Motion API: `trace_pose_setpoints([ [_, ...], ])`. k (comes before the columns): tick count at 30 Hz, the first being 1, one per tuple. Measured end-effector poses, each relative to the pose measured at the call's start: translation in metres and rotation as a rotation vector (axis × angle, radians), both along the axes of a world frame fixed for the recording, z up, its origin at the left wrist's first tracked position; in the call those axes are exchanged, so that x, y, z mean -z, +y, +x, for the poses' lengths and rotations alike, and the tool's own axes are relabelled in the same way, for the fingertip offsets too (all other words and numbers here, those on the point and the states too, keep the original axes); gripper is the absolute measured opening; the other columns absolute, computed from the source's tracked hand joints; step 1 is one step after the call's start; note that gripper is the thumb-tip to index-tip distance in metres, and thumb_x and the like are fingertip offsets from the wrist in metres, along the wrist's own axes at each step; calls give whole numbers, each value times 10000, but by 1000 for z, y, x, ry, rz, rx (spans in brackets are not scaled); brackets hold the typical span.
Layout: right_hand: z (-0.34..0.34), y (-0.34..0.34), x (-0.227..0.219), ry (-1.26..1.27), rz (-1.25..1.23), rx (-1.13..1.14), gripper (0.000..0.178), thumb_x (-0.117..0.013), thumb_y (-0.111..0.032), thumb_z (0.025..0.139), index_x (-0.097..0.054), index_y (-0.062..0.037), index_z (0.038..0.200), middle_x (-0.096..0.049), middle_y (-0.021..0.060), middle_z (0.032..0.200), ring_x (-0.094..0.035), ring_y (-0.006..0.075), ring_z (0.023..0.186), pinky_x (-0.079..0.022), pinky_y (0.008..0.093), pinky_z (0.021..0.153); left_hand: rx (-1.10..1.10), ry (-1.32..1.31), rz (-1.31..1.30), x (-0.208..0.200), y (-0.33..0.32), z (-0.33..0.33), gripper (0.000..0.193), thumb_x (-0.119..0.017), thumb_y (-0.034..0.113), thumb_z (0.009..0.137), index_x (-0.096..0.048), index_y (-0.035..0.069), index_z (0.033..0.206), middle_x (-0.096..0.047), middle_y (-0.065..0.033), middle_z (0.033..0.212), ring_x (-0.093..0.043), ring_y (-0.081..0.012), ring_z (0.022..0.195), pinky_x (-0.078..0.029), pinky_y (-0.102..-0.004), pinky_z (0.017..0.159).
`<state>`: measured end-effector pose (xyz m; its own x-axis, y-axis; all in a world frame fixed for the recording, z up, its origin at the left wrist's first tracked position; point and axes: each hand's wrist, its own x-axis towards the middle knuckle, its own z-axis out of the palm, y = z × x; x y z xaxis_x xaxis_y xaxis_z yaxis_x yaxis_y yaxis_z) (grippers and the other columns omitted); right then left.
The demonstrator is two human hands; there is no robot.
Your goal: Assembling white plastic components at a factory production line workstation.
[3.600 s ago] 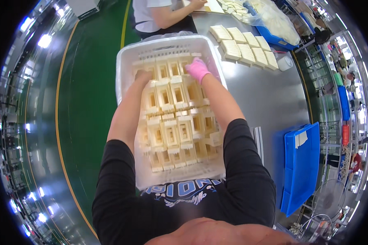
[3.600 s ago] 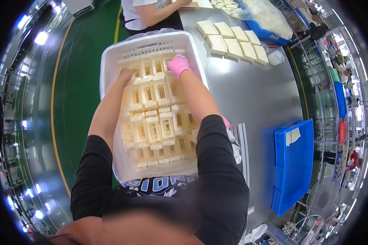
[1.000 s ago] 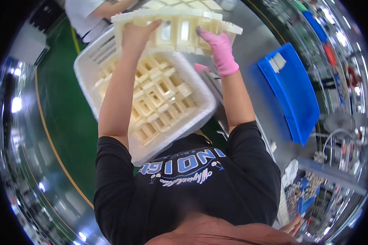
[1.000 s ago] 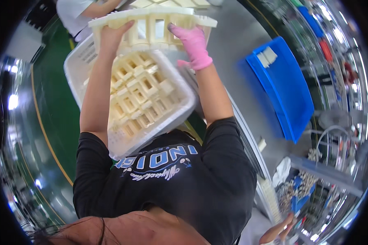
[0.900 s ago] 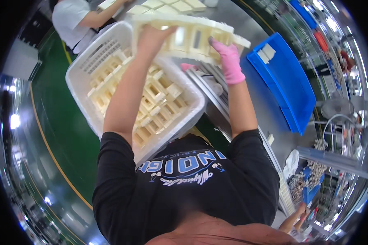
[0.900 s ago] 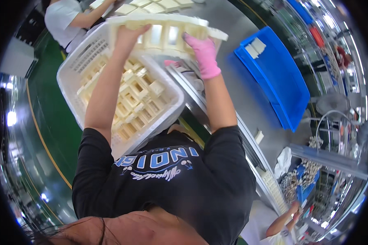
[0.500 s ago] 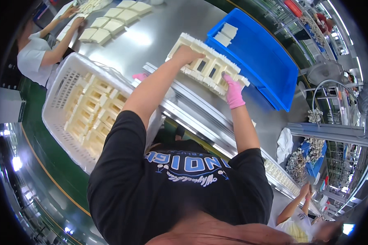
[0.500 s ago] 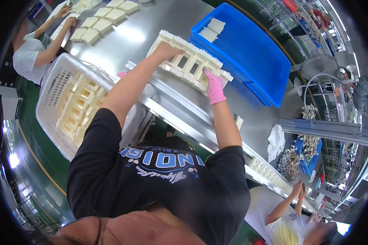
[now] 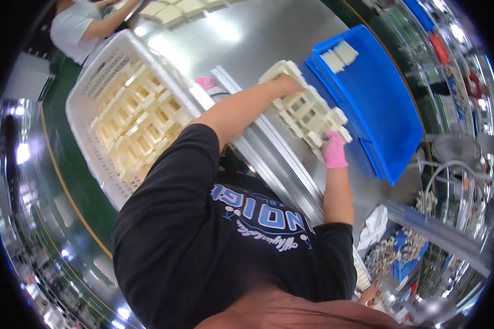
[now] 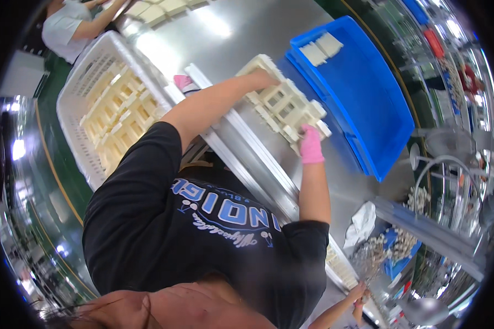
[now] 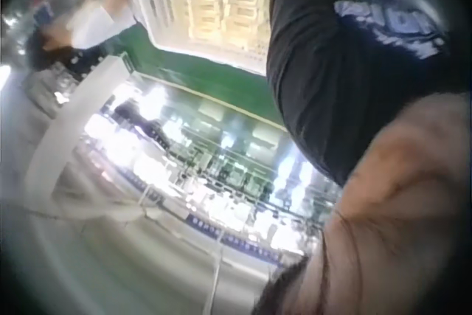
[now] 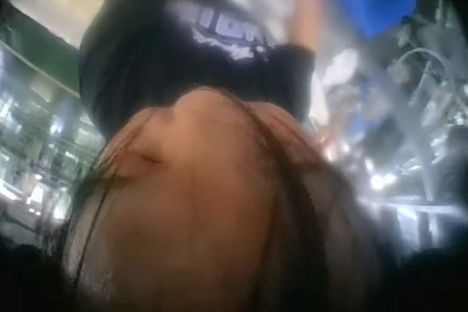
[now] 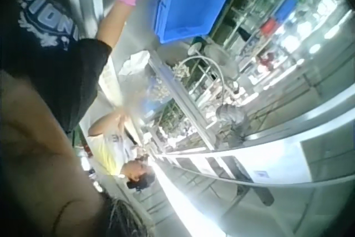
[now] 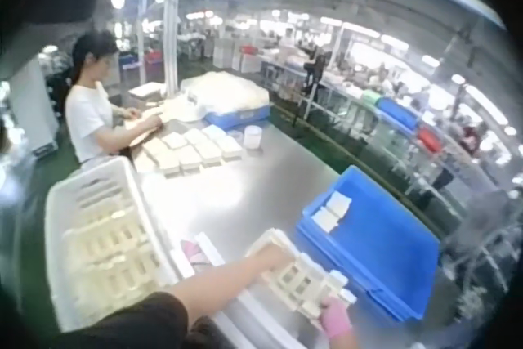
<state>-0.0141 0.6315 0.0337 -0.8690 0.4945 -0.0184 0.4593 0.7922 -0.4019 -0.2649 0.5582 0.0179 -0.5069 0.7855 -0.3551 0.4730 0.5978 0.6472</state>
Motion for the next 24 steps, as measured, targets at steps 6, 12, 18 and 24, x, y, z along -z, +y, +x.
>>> trace_pose_setpoints([
  [6, 13, 14, 15, -31, 119, 56, 233, -642, -41, 516, -563, -6, 732, -553, 169, 742, -518, 302, 731, -419, 343, 675, 51, -89, -6, -61, -38, 3, 614, -561, 499, 672, -574, -33, 979, -561, -190, 1019, -536, -305, 955, -411, -367, 832],
  [12, 11, 13, 9, 46, -5, 26, 135, -605, -106, 631, -518, -5, 654, -538, 131, 698, -514, 208, 648, -429, 332, 601, -517, 161, 519, -90, -190, -111, 606, -624, 352, 681, -446, -12, 1133, -453, -205, 1155, -414, -312, 1100, -327, -384, 931],
  [18, 20, 31, 43, 210, -458, 437, 77, -395, 26, 614, -416, 2, 544, -418, 30, 605, -423, 133, 589, -397, 267, 528, -1186, 247, 10, -11, -406, -271, 723, -580, 547, 622, -516, -1, 1090, -460, -216, 1172, -440, -318, 1097, -361, -386, 905],
  [24, -4, 3, 1, -70, -7, 189, 98, -573, 10, 587, -481, -12, 613, -485, 31, 649, -433, 127, 605, -399, 266, 535, -1123, 101, -279, 106, -487, -322, 856, -548, 616, 640, -364, 44, 1249, -379, -149, 1273, -264, -266, 1235, -211, -404, 994],
])
